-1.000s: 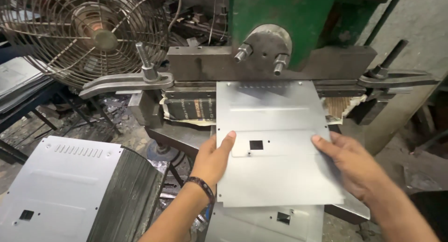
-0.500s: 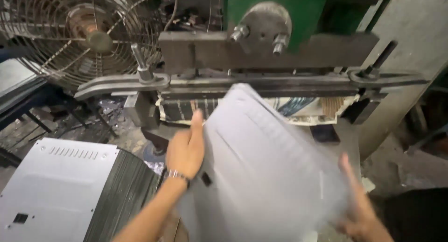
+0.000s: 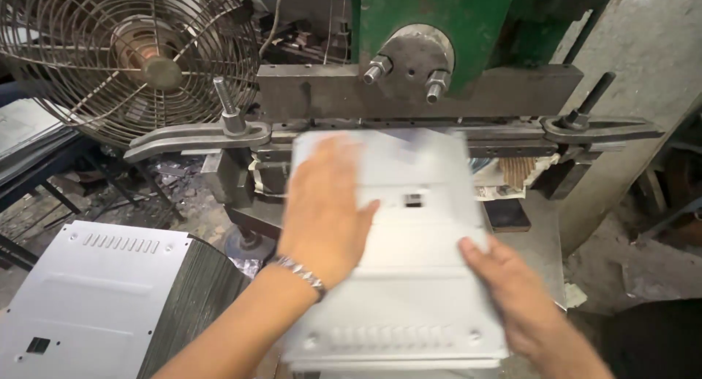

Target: Repeatedly placing metal sheets into a press machine to bend them and then stacking the processed parts.

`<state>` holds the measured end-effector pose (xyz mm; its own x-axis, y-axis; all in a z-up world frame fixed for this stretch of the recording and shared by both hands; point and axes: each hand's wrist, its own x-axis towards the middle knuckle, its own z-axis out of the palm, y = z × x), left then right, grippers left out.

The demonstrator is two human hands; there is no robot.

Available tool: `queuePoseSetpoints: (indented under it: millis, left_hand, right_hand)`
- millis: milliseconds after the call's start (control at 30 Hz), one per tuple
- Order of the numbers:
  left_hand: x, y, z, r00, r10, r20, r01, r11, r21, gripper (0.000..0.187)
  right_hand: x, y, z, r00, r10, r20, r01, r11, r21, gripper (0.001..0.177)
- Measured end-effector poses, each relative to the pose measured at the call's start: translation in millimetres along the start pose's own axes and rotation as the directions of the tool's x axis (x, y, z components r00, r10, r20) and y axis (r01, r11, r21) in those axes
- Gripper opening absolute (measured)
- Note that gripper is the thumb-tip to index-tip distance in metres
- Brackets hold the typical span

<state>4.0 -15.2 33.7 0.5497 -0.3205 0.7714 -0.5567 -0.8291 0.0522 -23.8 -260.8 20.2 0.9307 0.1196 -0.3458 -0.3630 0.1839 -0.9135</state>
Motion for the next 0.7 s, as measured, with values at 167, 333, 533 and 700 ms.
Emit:
queuePoseSetpoints:
  millis: [167, 333, 533, 700]
  left_hand:
    - [-11.1, -7.5, 11.2, 0.766, -0.616, 0.184, 0.642, 0.745, -0.181, 0.07]
    - [-28.4, -15.6, 77.2, 0.482, -0.71, 0.513, 0.766, 0.057, -0.64, 0.06]
    - [-9.7, 0.2, 48.9, 0.436, -0.714, 0.548, 0.757, -0.038, -0.652, 0.064]
    - [-16.7, -7.8, 63.2, 0.437, -0.739, 0.513, 0.772, 0.015, -0.635, 0.064]
  right_hand:
    - [41.2, -12.2, -61.3, 0.999, -0.034, -0.018, 0.036, 0.995, 0.091, 0.038]
    - [63.9, -26.9, -69.5, 0.999, -0.029, -0.038, 0.029, 0.999, -0.021, 0.041]
    - [60.2, -29.9, -67.1, 0.992, -0.011, -0.127, 0.0, 0.996, -0.084, 0.039]
    - [62.2, -32.0, -68.3, 0.989, -0.019, -0.145, 0.008, 0.997, -0.073, 0.041]
